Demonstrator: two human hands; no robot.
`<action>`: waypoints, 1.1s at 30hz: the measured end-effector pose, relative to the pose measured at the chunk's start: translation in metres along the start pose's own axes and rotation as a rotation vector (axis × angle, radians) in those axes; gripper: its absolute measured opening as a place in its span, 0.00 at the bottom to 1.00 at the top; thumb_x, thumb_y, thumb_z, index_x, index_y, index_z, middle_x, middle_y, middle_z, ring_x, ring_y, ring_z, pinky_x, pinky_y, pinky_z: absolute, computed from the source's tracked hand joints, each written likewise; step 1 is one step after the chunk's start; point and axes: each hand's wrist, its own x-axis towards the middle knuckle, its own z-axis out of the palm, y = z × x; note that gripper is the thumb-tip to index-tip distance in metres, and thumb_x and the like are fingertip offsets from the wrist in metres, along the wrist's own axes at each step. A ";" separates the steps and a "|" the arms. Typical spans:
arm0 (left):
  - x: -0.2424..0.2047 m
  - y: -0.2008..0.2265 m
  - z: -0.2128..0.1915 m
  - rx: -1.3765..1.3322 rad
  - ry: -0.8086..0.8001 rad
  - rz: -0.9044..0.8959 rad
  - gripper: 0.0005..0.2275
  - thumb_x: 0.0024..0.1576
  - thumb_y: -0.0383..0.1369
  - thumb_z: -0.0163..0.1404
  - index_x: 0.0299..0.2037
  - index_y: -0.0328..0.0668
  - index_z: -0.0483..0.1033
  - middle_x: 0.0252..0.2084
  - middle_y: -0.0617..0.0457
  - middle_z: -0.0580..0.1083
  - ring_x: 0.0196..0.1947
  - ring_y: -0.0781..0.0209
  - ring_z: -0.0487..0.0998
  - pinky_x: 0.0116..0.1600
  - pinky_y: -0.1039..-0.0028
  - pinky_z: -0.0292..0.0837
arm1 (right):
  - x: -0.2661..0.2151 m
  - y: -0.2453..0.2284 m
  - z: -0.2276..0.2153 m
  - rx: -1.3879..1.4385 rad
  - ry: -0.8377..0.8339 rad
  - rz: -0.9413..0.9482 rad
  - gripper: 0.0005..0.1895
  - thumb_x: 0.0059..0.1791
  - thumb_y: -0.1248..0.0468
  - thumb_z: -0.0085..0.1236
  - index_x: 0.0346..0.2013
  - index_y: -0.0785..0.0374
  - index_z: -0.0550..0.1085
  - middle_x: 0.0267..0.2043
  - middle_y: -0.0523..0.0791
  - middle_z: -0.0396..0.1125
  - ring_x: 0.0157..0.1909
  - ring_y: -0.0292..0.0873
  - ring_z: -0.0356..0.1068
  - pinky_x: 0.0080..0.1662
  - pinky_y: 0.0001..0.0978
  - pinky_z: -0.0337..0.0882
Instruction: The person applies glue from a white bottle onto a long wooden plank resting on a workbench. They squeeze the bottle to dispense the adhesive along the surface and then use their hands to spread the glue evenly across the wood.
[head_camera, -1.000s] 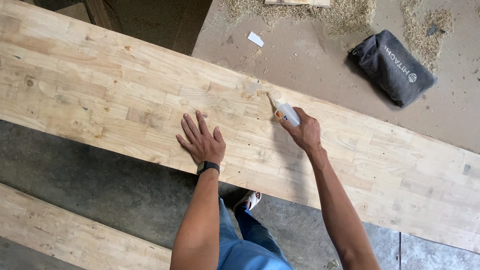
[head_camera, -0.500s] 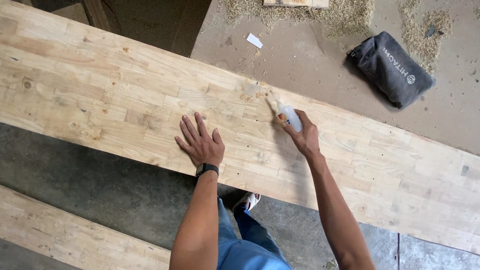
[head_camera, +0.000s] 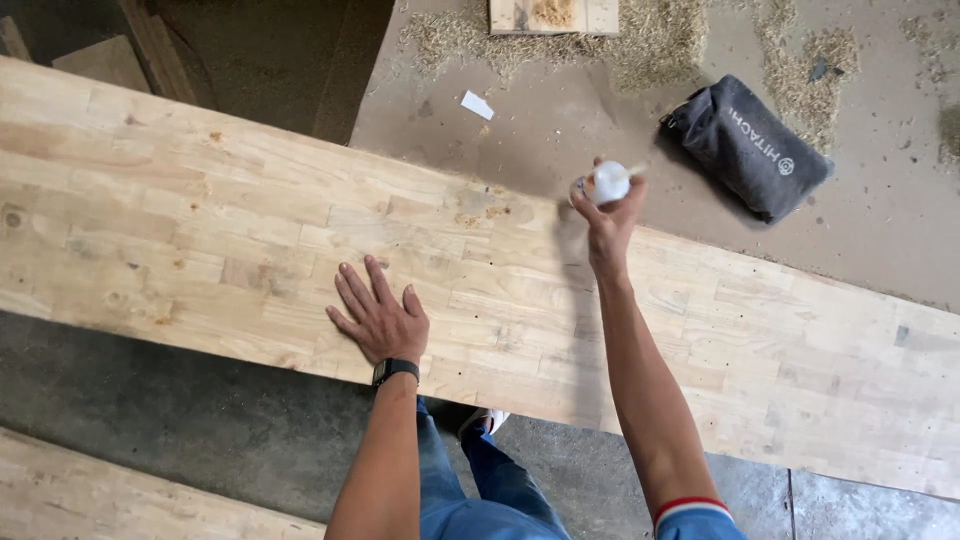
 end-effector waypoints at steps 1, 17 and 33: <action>0.000 -0.001 0.002 0.000 -0.007 -0.003 0.34 0.61 0.47 0.42 0.77 0.46 0.50 0.79 0.36 0.45 0.79 0.39 0.42 0.71 0.35 0.35 | 0.010 0.008 0.006 -0.071 0.017 -0.025 0.33 0.45 0.75 0.71 0.55 0.62 0.57 0.60 0.55 0.66 0.61 0.51 0.67 0.62 0.46 0.67; 0.001 -0.001 0.006 0.045 0.035 -0.006 0.35 0.59 0.48 0.44 0.77 0.46 0.52 0.78 0.36 0.48 0.78 0.39 0.46 0.71 0.36 0.39 | 0.069 0.047 0.047 -0.774 0.166 0.029 0.38 0.45 0.60 0.77 0.59 0.50 0.59 0.55 0.56 0.70 0.61 0.65 0.69 0.62 0.62 0.65; -0.005 -0.004 0.003 -0.004 0.050 0.066 0.32 0.63 0.46 0.39 0.78 0.48 0.50 0.79 0.36 0.45 0.79 0.37 0.41 0.69 0.33 0.34 | -0.101 -0.010 -0.106 -1.238 0.518 0.274 0.29 0.55 0.53 0.54 0.67 0.58 0.58 0.74 0.58 0.43 0.76 0.64 0.42 0.71 0.69 0.34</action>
